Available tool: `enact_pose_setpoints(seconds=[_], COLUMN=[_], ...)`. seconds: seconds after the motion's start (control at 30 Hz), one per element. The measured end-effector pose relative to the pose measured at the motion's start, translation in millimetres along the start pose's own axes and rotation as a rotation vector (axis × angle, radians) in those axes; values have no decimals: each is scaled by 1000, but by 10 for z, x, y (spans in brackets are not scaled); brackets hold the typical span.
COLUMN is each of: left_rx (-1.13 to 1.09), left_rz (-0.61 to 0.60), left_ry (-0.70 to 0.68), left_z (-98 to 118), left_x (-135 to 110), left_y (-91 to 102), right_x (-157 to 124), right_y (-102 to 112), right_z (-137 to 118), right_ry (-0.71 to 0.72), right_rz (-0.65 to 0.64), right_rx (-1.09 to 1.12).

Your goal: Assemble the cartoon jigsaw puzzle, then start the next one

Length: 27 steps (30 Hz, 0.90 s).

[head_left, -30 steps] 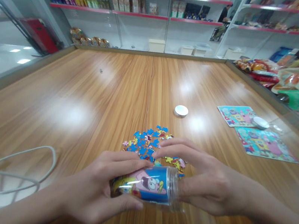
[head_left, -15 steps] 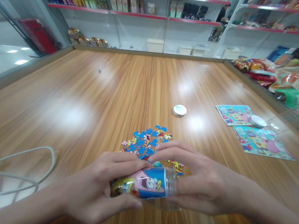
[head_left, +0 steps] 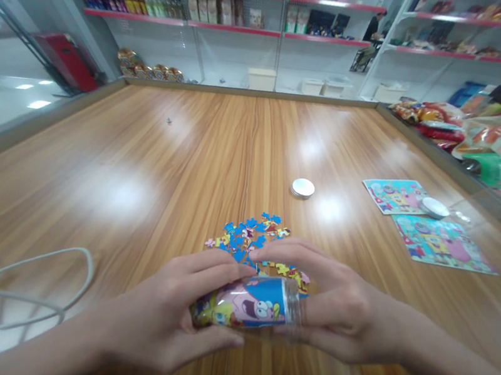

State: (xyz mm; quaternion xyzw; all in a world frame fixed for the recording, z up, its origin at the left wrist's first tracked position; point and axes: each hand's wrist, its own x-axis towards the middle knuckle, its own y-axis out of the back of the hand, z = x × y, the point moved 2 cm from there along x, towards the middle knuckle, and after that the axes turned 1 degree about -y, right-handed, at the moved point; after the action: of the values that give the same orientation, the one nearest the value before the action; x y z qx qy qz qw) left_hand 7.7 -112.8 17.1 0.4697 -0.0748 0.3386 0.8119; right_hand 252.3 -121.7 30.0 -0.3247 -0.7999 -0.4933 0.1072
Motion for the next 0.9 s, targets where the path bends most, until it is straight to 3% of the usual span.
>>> enact_pose_setpoints(seconds=[0.23, 0.37, 0.63, 0.9], left_rx=[-9, -26, -42, 31], left_rz=[-10, 58, 79, 95], left_ry=[87, 54, 30, 10], left_z=[50, 72, 61, 28], left_x=[66, 73, 60, -6], left_y=[67, 82, 111, 35], right_x=[-17, -1, -10, -28], right_y=[66, 104, 159, 12], right_z=[-35, -62, -107, -9], right_ry=[22, 12, 27, -48], right_rz=[-17, -19, -12, 116], right_rx=[-94, -125, -146, -21])
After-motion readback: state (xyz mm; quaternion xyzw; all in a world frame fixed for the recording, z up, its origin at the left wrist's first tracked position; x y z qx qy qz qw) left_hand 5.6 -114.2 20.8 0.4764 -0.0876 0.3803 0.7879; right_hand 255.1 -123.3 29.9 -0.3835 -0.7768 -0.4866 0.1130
